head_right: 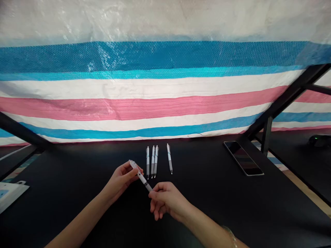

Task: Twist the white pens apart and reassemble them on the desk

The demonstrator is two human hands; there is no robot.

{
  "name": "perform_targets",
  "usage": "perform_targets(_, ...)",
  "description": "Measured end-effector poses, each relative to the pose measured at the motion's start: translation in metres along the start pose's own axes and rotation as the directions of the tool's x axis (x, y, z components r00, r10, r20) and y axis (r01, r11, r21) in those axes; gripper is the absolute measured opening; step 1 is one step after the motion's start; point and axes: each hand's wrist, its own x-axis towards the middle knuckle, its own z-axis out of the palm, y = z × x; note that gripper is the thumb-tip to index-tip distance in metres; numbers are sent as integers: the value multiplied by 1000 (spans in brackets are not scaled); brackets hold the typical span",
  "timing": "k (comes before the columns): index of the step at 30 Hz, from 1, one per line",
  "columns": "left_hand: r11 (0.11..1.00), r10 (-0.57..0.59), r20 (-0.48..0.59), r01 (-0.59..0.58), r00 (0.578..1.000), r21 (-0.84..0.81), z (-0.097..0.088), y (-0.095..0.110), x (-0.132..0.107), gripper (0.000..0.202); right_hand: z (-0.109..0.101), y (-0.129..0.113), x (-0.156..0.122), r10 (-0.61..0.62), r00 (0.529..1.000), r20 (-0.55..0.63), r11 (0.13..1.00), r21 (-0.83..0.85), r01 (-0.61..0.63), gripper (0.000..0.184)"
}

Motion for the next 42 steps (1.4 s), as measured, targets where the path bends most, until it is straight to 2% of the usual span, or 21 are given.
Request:
perform_targets(7,998,-5,79,9,997,-56,-3,-3,1,12,-3,4,2,-26,998,56,999,39,24,45)
perform_targets(9,996,-1,50,5,999,-85,-3,-5,2,11,-2,2,0,-33,998,57,999,41,30,48)
perform_targets(14,995,7,-57,-13,998,-103,-2,-6,3,12,1,-1,-1,-57,998,-3,998,-20,57,40)
perform_targets(16,995,8,-57,-14,998,-102,-2,-5,3,12,1,0,0,-44,999,-3,999,-24,44,38)
perform_targets(19,995,15,-57,-21,998,-97,-2,-5,2,12,2,0,0,-12,1000,21,1000,-15,12,45)
perform_targets(24,995,39,-54,-44,998,-86,-3,-6,1,12,1,1,0,-70,997,-45,996,-62,67,39)
perform_targets(29,995,41,-69,-47,997,-86,-2,-5,1,12,1,1,0,-46,999,8,998,-35,46,44)
perform_targets(33,995,40,-77,-47,996,-87,-2,-5,2,12,2,1,0,-84,996,-31,992,-92,81,39)
perform_targets(37,994,36,-84,-44,996,-97,-3,-6,2,13,2,1,0,-71,997,-2,994,-85,71,42)
perform_targets(39,994,37,-92,-46,995,-98,-3,-7,2,13,2,2,1,-90,996,-10,992,-92,89,44)
perform_targets(42,994,34,-99,-43,995,-98,-4,-8,2,13,1,3,4,-155,986,-63,972,-190,140,43)
